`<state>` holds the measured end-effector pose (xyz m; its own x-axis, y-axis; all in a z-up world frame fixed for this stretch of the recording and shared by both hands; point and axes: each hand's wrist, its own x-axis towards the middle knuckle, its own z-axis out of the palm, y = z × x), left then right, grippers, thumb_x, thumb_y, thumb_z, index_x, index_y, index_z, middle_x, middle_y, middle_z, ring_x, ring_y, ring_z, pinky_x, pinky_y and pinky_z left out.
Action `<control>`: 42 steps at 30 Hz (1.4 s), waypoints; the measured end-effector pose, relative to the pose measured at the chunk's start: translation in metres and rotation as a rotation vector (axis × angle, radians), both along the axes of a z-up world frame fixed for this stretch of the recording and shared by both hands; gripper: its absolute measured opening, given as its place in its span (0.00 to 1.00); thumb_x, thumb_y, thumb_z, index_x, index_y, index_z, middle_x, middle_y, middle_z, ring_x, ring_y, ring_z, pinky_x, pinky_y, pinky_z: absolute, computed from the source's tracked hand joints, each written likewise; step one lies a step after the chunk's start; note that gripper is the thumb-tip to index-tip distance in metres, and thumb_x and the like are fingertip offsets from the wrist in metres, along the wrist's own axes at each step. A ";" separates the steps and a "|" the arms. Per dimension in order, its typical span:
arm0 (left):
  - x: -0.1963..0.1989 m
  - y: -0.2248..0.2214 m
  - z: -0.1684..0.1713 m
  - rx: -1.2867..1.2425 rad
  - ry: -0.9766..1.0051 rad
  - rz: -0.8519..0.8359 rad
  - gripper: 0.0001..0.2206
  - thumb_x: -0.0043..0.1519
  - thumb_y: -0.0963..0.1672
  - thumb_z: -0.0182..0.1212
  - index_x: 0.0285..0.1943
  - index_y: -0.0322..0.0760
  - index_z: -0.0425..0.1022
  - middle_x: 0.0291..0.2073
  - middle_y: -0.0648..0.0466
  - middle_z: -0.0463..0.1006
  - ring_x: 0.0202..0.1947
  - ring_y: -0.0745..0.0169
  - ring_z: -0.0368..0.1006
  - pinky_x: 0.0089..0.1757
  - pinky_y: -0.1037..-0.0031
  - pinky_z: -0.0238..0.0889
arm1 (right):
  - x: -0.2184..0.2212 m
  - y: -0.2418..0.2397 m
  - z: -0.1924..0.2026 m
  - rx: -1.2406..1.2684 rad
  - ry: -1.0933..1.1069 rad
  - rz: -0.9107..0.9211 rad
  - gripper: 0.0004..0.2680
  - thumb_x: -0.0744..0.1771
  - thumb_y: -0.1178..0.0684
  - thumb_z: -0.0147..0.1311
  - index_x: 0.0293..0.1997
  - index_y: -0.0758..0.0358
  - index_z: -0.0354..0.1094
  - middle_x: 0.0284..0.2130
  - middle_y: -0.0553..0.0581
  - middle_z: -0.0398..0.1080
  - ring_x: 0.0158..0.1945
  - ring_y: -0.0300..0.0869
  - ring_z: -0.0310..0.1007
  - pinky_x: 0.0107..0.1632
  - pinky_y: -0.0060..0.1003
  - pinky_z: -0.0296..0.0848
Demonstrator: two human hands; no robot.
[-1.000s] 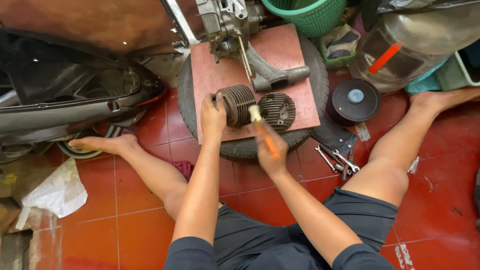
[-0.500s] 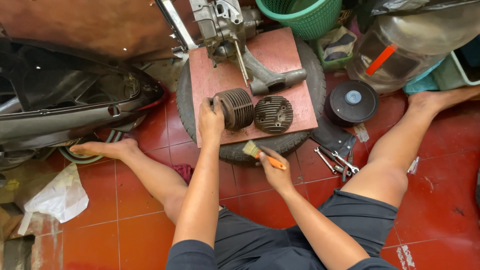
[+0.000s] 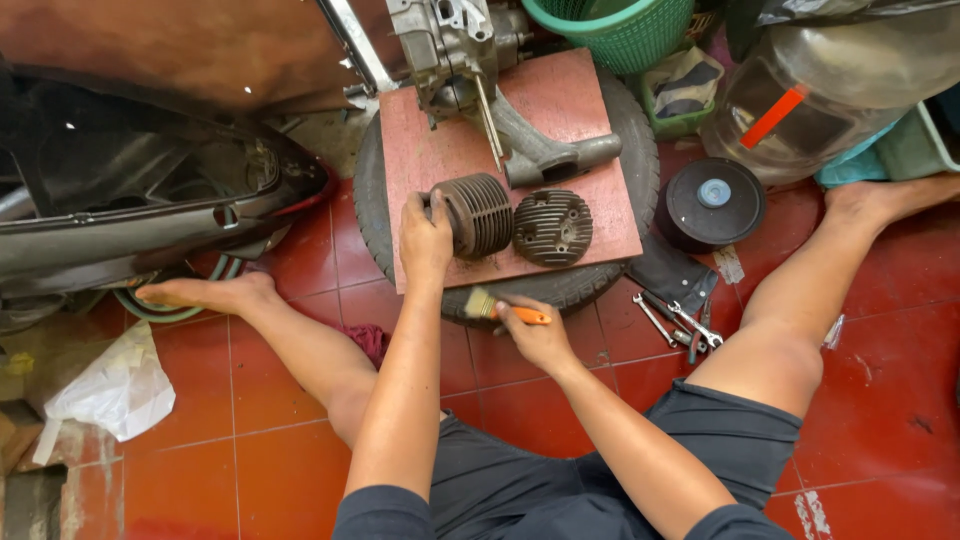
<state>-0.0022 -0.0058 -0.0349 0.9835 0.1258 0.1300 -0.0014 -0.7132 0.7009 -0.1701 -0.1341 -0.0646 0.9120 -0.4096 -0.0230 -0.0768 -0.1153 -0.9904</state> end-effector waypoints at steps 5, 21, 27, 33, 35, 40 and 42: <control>-0.009 -0.006 -0.001 0.007 -0.069 0.035 0.16 0.71 0.53 0.48 0.45 0.38 0.70 0.37 0.43 0.74 0.44 0.38 0.76 0.44 0.55 0.71 | 0.024 -0.022 0.033 0.110 -0.165 -0.093 0.10 0.68 0.58 0.57 0.55 0.67 0.75 0.30 0.66 0.78 0.33 0.44 0.79 0.36 0.38 0.78; -0.002 -0.006 -0.008 0.012 -0.064 0.071 0.15 0.69 0.53 0.50 0.46 0.39 0.71 0.38 0.42 0.76 0.45 0.36 0.76 0.47 0.52 0.70 | -0.011 -0.010 0.004 0.081 0.149 0.007 0.10 0.67 0.48 0.60 0.52 0.50 0.80 0.38 0.59 0.81 0.40 0.47 0.82 0.45 0.41 0.79; -0.004 -0.005 -0.008 0.012 -0.047 0.087 0.15 0.69 0.53 0.49 0.45 0.42 0.70 0.38 0.43 0.75 0.45 0.37 0.76 0.47 0.54 0.70 | -0.011 -0.014 0.005 0.117 0.118 0.012 0.11 0.67 0.49 0.59 0.53 0.54 0.79 0.36 0.63 0.80 0.33 0.46 0.83 0.38 0.40 0.80; -0.007 -0.007 -0.002 -0.001 -0.037 0.075 0.14 0.69 0.52 0.48 0.45 0.40 0.70 0.38 0.42 0.75 0.46 0.35 0.75 0.47 0.53 0.69 | -0.021 -0.011 0.001 0.190 0.161 0.011 0.11 0.67 0.51 0.58 0.53 0.58 0.78 0.36 0.66 0.79 0.31 0.47 0.83 0.37 0.40 0.80; -0.006 -0.005 -0.004 0.009 -0.020 0.070 0.14 0.69 0.53 0.48 0.45 0.42 0.69 0.38 0.43 0.74 0.46 0.37 0.76 0.47 0.54 0.69 | -0.019 -0.011 0.007 0.190 0.153 0.021 0.11 0.67 0.51 0.58 0.53 0.57 0.78 0.36 0.66 0.79 0.31 0.46 0.83 0.36 0.39 0.80; -0.002 0.001 -0.007 -0.043 0.008 0.028 0.19 0.71 0.53 0.43 0.43 0.36 0.68 0.38 0.37 0.73 0.47 0.28 0.73 0.48 0.48 0.66 | 0.001 -0.022 0.037 -0.013 -0.056 -0.030 0.12 0.67 0.54 0.58 0.56 0.58 0.77 0.45 0.68 0.78 0.53 0.51 0.76 0.51 0.45 0.76; 0.001 0.002 -0.005 -0.039 0.016 -0.001 0.19 0.72 0.54 0.41 0.44 0.36 0.68 0.38 0.37 0.73 0.47 0.29 0.72 0.48 0.49 0.66 | 0.017 -0.025 0.063 -0.040 -0.125 -0.073 0.12 0.67 0.54 0.58 0.57 0.59 0.77 0.44 0.66 0.79 0.51 0.49 0.78 0.50 0.44 0.76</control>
<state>-0.0014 -0.0038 -0.0403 0.9855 0.1290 0.1098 0.0086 -0.6852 0.7283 -0.1528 -0.1595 -0.0017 0.8745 -0.4733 0.1063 0.0367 -0.1539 -0.9874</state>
